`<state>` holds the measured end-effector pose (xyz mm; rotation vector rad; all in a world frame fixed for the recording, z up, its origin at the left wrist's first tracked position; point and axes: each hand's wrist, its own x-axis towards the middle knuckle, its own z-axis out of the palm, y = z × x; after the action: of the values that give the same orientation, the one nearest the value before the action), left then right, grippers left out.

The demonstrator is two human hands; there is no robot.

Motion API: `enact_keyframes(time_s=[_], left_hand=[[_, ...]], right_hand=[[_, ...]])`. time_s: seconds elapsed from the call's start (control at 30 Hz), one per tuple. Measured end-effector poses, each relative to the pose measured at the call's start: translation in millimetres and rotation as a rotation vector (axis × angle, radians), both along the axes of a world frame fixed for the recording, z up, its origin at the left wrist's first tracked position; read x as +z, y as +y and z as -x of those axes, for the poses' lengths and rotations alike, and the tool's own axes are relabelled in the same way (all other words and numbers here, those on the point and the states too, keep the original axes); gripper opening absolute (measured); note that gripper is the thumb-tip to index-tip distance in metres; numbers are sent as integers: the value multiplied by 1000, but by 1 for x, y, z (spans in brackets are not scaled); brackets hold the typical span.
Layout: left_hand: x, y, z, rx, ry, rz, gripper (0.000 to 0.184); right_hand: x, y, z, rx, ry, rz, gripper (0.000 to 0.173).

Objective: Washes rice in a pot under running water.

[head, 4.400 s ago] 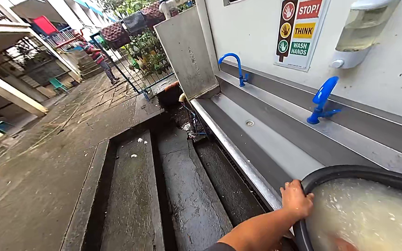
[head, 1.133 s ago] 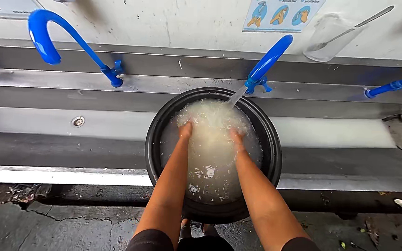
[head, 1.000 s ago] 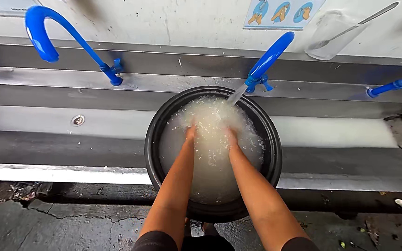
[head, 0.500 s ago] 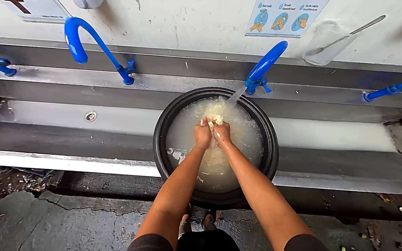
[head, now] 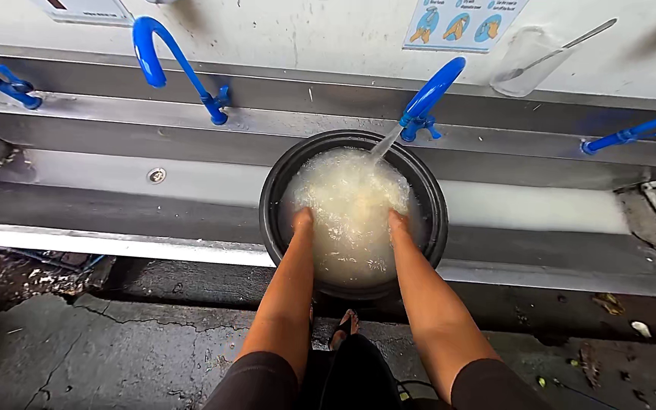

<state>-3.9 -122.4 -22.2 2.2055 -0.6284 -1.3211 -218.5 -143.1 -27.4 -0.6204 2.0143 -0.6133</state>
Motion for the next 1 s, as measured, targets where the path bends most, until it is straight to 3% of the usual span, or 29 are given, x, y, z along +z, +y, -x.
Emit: enact_keyframes(time_s=[0.17, 0.33, 0.43, 0.63, 0.73, 0.8, 0.87, 0.93, 1.0], left_hand=[[-15, 12, 20, 228, 168, -27, 48], [-6, 17, 48, 241, 387, 39, 50], [8, 11, 60, 152, 448, 63, 49], [30, -24, 61, -2, 187, 277, 38], [34, -32, 56, -95, 82, 284, 50], [40, -33, 51, -173, 26, 242, 56], [43, -32, 45, -239, -61, 211, 48], [36, -31, 34, -253, -140, 233, 41], [26, -31, 19, -234, -165, 259, 55]], right_hand=[[-1, 36, -26, -91, -218, -28, 59], [3, 34, -65, 37, -222, 22, 58], [4, 30, -84, 33, -281, 91, 60], [53, 9, -97, 160, -16, 220, 44], [51, -6, -88, 298, 66, 236, 41], [48, -16, -84, 374, 135, 212, 49], [52, -24, -78, 401, 217, 131, 57], [55, -33, -65, 396, 311, 65, 53], [44, -40, -46, 374, 393, 47, 47]])
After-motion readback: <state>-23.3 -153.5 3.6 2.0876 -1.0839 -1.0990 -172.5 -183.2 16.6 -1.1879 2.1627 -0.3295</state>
